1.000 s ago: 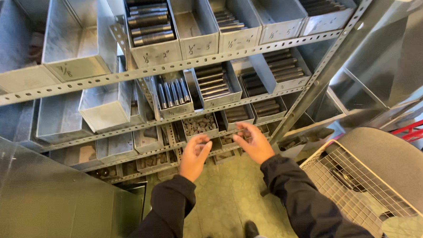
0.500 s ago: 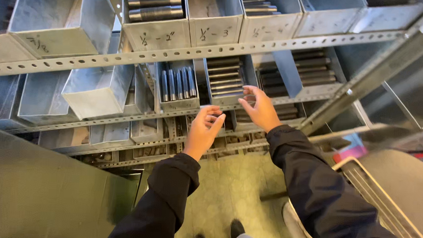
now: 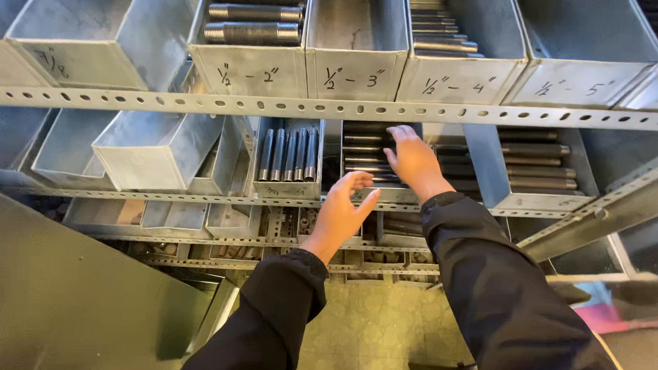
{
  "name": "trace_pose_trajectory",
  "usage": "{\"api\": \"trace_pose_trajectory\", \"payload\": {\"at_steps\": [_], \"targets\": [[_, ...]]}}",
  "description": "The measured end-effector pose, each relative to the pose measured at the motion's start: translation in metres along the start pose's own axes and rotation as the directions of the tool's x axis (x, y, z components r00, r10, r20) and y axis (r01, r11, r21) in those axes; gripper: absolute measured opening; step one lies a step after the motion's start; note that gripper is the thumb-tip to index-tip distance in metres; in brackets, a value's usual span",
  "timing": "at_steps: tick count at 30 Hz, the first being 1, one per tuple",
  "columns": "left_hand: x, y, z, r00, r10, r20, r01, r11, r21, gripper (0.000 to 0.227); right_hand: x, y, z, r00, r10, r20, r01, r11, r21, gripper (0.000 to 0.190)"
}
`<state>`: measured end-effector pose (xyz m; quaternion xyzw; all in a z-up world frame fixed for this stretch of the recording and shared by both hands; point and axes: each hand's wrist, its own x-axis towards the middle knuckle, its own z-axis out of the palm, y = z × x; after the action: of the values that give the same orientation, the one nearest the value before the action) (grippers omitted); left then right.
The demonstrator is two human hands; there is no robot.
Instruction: The person repeatedly picks cylindrical metal rods from labeled bins on a shelving unit and places them into a wire basket on a chair. The person handles the rods one at a time, moving between the shelf and the basket throughout the episode.
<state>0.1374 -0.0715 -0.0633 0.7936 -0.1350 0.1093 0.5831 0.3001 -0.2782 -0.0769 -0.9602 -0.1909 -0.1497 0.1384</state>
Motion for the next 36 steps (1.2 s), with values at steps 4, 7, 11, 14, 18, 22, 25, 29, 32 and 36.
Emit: {"api": "trace_pose_trajectory", "payload": {"at_steps": [4,7,11,14,18,22,25,29,32,36], "targets": [[-0.003,-0.006,0.005,1.0,-0.006,-0.021,0.006,1.0,-0.006,0.04,0.023,0.023,0.026,0.999,-0.008,-0.045,-0.001,0.98,-0.197,0.053],[-0.004,-0.016,0.01,0.996,0.043,-0.078,-0.044,0.999,-0.014,0.037,0.036,0.03,0.026,0.994,-0.096,-0.049,0.075,0.942,-0.327,0.037],[-0.021,-0.003,0.01,0.99,0.067,-0.123,-0.066,0.998,0.014,0.034,0.063,0.067,0.069,0.974,-0.205,-0.1,0.144,0.892,-0.429,0.029],[-0.036,0.005,0.006,0.986,0.067,-0.15,-0.067,0.998,0.006,0.034,0.088,0.096,0.1,0.948,-0.29,-0.129,0.207,0.873,-0.442,0.025],[-0.062,0.014,0.0,0.985,0.074,-0.158,-0.074,0.997,0.004,0.031,0.108,0.107,0.128,0.917,-0.357,-0.18,0.183,0.774,-0.606,0.026],[-0.07,0.014,-0.006,0.979,0.074,-0.188,-0.068,0.997,0.039,0.031,0.099,0.093,0.112,0.916,-0.356,-0.187,0.197,0.802,-0.564,0.023],[-0.065,-0.002,0.0,0.975,0.074,-0.212,-0.067,0.997,0.041,0.029,0.092,0.075,0.091,0.922,-0.337,-0.189,0.188,0.819,-0.541,0.021],[-0.056,0.017,0.0,0.978,0.081,-0.19,-0.078,0.997,0.023,0.026,0.063,0.057,0.056,0.932,-0.304,-0.197,0.16,0.834,-0.528,0.02],[-0.046,0.021,0.005,0.984,0.01,-0.177,-0.015,0.999,-0.03,0.03,0.032,0.052,0.019,0.939,-0.268,-0.213,0.122,0.844,-0.523,0.021],[-0.051,0.044,0.001,0.978,-0.103,-0.18,0.079,0.988,-0.131,0.035,-0.016,0.035,-0.037,0.949,-0.205,-0.238,0.085,0.897,-0.433,0.022]]}}
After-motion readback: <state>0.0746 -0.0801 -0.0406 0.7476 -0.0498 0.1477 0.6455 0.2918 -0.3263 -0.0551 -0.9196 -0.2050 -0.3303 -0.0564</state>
